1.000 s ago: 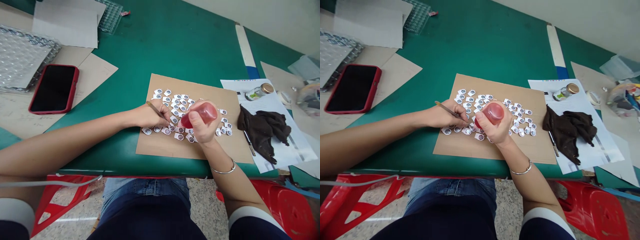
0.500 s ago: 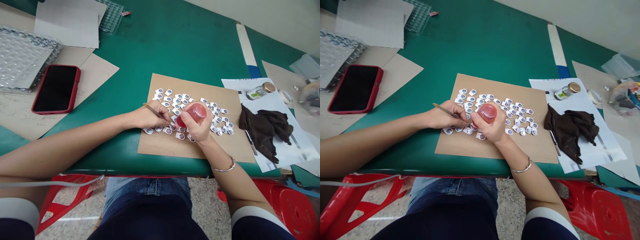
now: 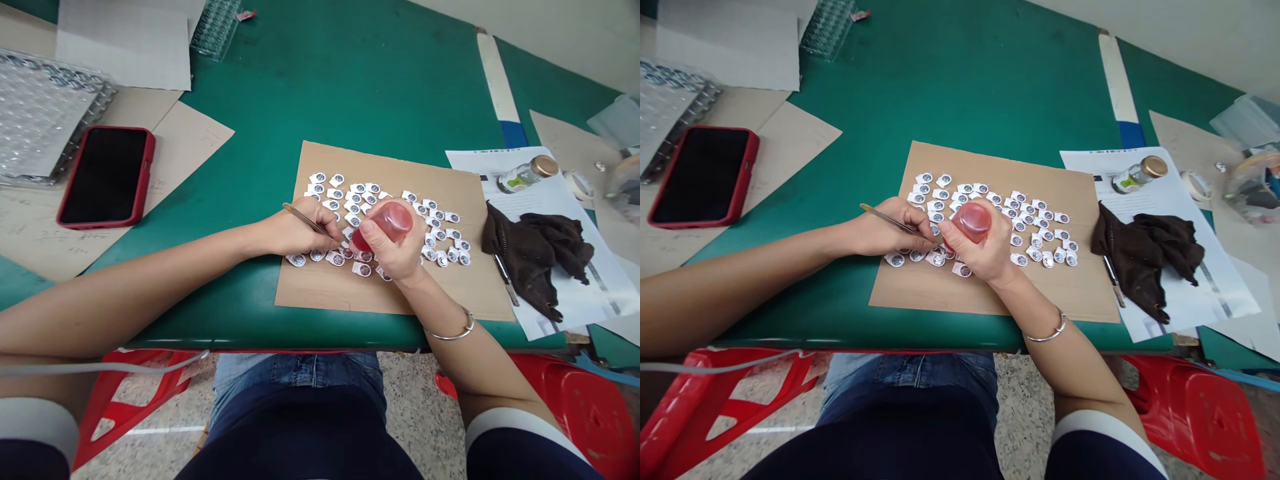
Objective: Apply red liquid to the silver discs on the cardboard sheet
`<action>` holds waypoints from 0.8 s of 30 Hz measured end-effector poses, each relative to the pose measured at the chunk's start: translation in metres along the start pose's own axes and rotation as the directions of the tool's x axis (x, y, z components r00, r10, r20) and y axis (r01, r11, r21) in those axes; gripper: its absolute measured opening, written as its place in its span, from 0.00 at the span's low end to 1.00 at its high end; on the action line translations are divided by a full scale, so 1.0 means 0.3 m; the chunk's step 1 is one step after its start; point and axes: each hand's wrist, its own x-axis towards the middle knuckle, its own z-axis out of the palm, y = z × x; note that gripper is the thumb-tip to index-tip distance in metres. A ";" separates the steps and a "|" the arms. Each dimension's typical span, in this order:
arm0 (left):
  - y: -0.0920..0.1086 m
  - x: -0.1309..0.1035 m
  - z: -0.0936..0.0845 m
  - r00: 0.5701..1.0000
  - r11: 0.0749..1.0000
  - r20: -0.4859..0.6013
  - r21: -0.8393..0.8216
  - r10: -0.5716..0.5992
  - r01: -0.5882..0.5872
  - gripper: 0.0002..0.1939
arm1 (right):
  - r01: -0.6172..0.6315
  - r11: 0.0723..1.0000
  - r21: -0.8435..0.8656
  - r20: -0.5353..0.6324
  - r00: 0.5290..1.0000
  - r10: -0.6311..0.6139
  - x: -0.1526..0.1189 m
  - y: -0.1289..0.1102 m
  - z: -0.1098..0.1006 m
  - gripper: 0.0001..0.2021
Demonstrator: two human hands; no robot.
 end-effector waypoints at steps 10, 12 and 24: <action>-0.005 -0.001 -0.002 1.000 1.000 0.009 0.007 0.007 -0.007 0.04 | 0.010 1.000 -0.025 0.005 1.000 -0.010 0.004 -0.005 0.000 0.11; -0.004 -0.002 -0.001 1.000 1.000 0.009 0.003 -0.003 0.003 0.04 | 0.017 0.999 -0.036 0.003 1.000 -0.017 0.006 -0.007 0.000 0.12; 0.005 -0.002 0.001 1.000 0.999 -0.003 -0.038 -0.025 0.025 0.03 | -0.040 0.998 -0.052 0.040 0.998 0.042 -0.001 -0.004 -0.002 0.12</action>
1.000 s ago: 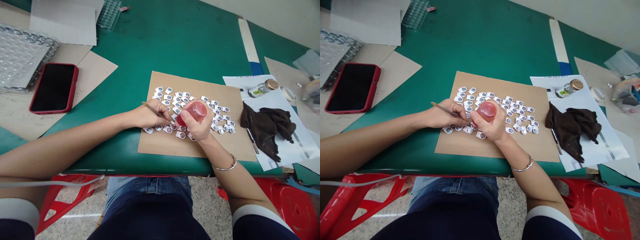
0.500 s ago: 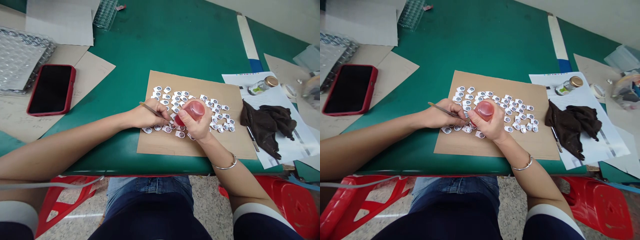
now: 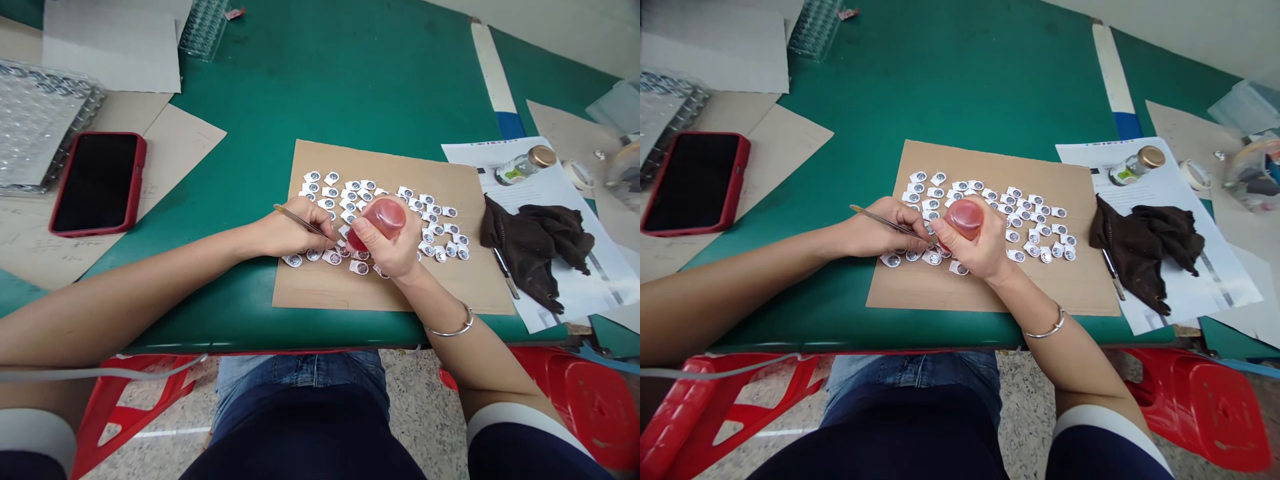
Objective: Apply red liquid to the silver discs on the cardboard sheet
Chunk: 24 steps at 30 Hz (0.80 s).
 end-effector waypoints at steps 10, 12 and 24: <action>0.009 0.002 0.000 1.000 1.000 0.008 0.006 -0.019 0.018 0.02 | 0.009 0.999 0.038 0.013 1.000 -0.010 0.003 -0.006 -0.002 0.10; 0.012 0.001 0.000 1.000 1.000 0.008 -0.001 -0.025 0.025 0.02 | 0.009 0.999 0.041 0.005 1.000 -0.009 0.002 -0.007 -0.002 0.10; 0.012 0.001 0.001 0.999 0.999 0.006 -0.023 -0.045 0.045 0.02 | -0.026 1.000 0.002 0.016 1.000 0.026 0.006 -0.007 -0.007 0.11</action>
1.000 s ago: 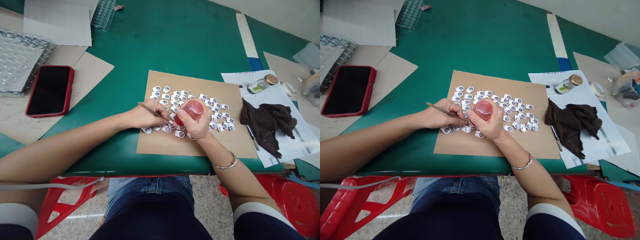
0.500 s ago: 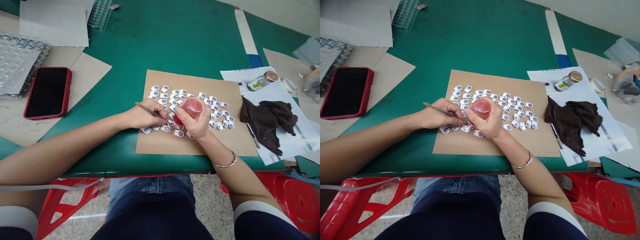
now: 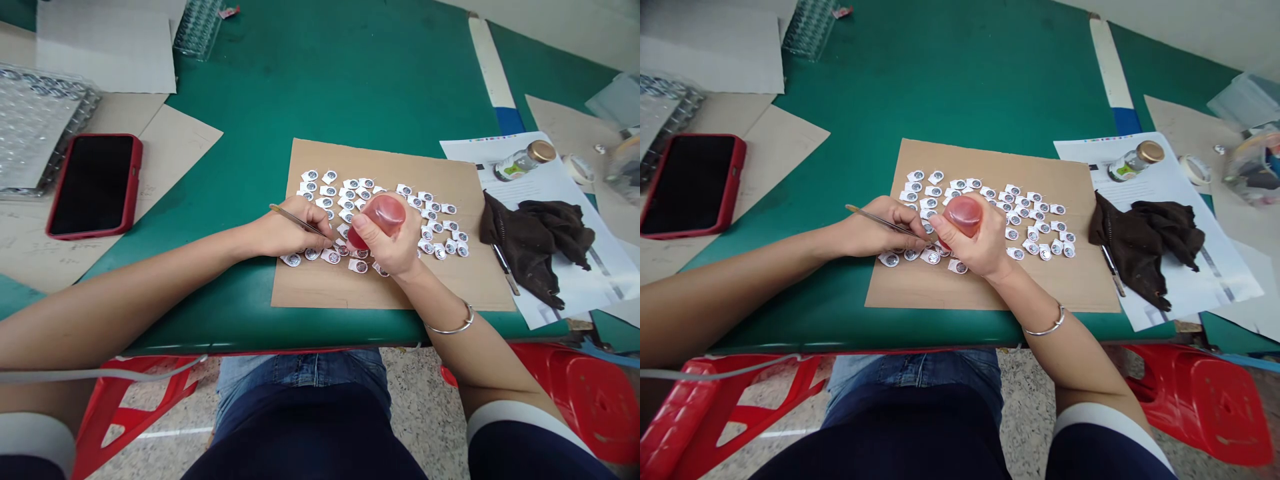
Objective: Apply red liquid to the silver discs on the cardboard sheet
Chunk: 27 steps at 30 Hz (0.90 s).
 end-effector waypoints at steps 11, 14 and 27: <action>-0.015 -0.001 0.005 0.999 0.999 -0.007 0.000 0.034 -0.034 0.02 | 0.033 0.998 0.059 -0.050 0.998 -0.030 0.004 -0.001 -0.004 0.11; -0.002 -0.014 0.006 0.998 0.996 -0.048 0.084 0.045 -0.040 0.03 | -0.035 0.966 0.257 -0.108 0.992 0.065 0.021 0.002 -0.028 0.12; -0.022 -0.127 -0.065 0.805 0.865 -0.494 -0.500 -0.328 0.045 0.08 | 0.034 0.684 0.729 -0.360 0.868 0.341 0.126 0.039 -0.131 0.20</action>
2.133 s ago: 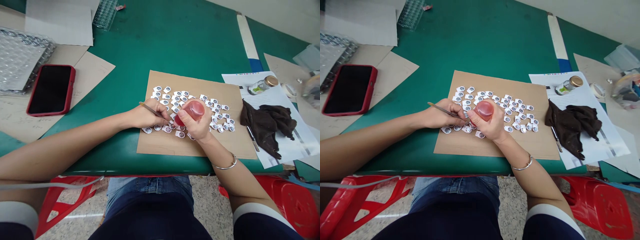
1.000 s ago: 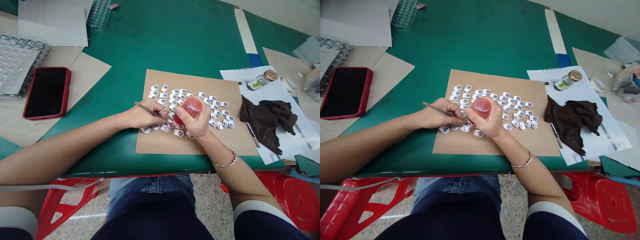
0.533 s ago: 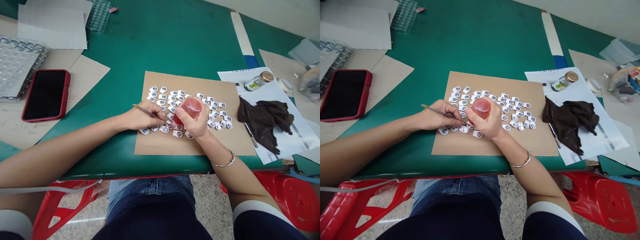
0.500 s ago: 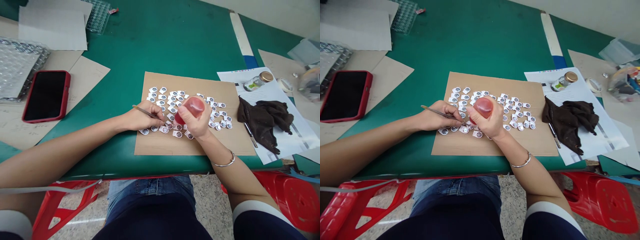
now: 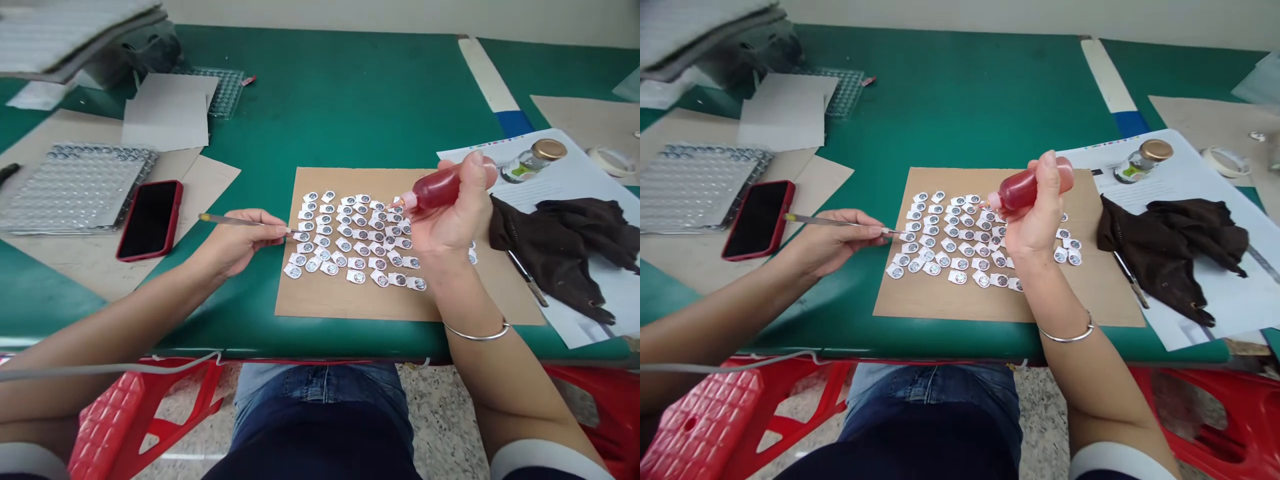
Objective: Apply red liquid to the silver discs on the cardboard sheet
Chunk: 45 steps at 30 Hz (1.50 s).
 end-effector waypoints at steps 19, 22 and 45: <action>-0.048 -0.065 0.003 0.999 0.987 -0.033 -0.155 -0.040 0.034 0.06 | 0.006 0.985 -0.170 0.095 0.995 0.011 -0.043 -0.005 0.015 0.14; -0.050 -0.069 0.006 1.000 0.996 -0.005 -0.083 0.010 -0.011 0.07 | 0.072 0.975 -0.212 0.133 0.990 -0.044 -0.044 0.000 0.009 0.16; -0.108 -0.114 0.046 0.744 0.352 0.437 0.683 0.506 -0.640 0.04 | -0.034 0.989 -0.145 0.037 0.998 0.040 -0.037 0.002 0.011 0.14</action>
